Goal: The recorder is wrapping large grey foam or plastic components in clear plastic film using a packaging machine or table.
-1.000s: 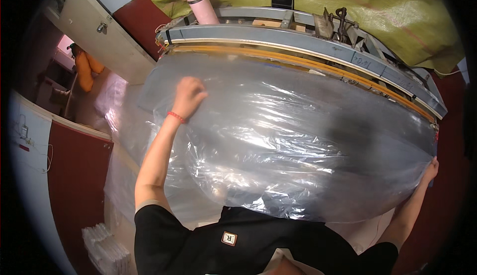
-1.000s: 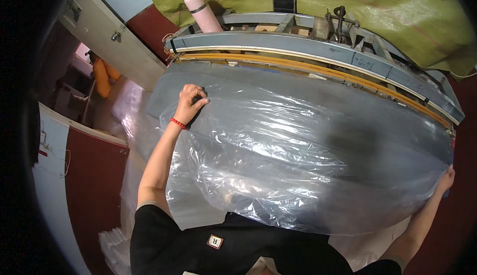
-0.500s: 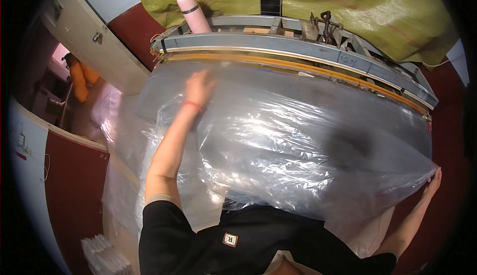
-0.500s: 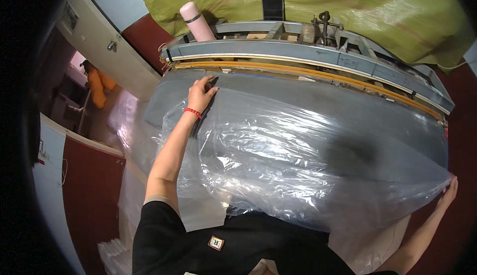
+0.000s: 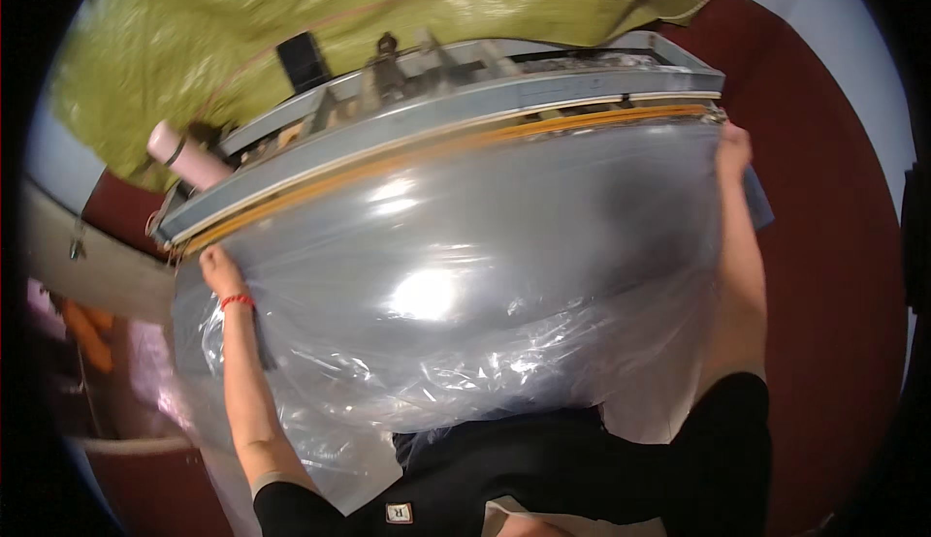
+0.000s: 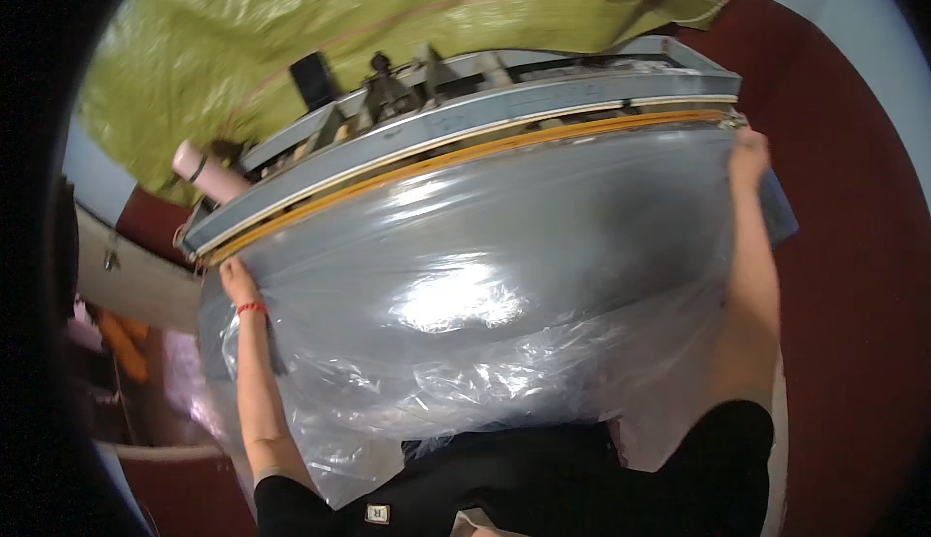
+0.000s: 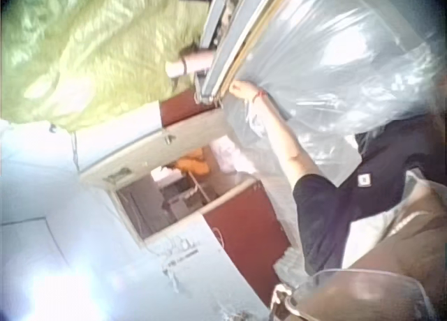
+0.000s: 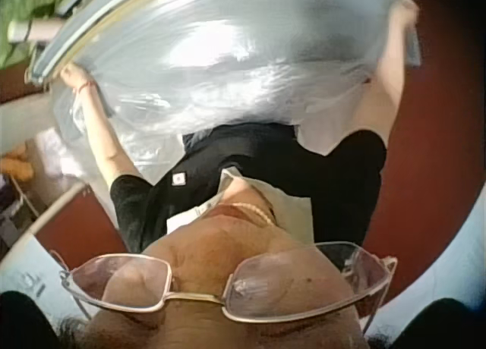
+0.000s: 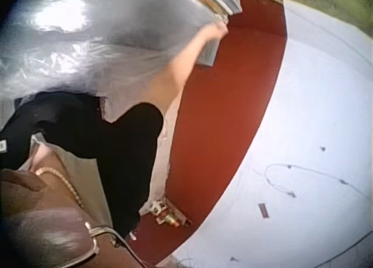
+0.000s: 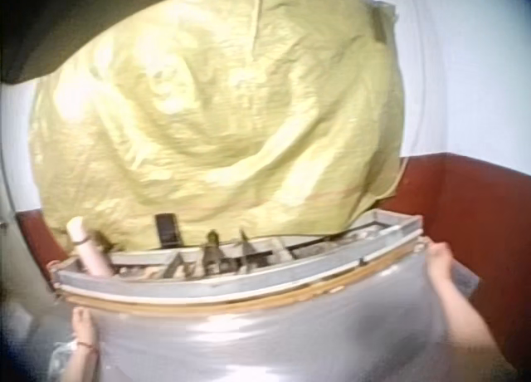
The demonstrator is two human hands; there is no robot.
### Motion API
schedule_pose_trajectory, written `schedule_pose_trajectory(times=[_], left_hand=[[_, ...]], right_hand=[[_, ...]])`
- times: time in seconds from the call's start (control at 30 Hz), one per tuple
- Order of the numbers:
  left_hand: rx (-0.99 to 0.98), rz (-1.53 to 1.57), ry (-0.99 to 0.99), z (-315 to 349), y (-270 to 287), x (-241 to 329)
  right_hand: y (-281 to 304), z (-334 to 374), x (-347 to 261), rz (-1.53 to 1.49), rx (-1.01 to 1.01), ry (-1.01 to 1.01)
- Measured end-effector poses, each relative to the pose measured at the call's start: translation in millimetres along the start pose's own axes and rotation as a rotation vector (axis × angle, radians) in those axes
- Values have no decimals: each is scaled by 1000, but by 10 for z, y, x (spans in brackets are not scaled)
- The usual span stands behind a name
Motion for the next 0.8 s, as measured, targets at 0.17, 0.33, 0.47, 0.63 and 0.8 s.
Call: schedule_pose_trajectory(times=[0.17,0.33,0.47,0.63,0.8], left_hand=[[-50,1,75,-289,-263,-331],[-61,160,130,-346,-428,-384],[-40,225,68,-396,-297,-409],[-27,178,296,-336,-223,-159],[50,203,297,-223,-319,-35]], right_hand=[[-592,392,-147,-461,-161,-527],[-677,380,-52,-451,-87,-572],[-769,440,4,-367,-46,-627],[-473,176,-408,-368,-96,-819],[-450,173,-367,-366,-71,-770]])
Point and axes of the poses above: each hand's wrist, its own z-axis away from the middle knuckle, its own y-axis out of the back of the hand, x = y × z, the point moved 5 cm from there along -z, towards the middle knuckle, and after that the axes turned 15 degrees about x, right-handed, at the moved point
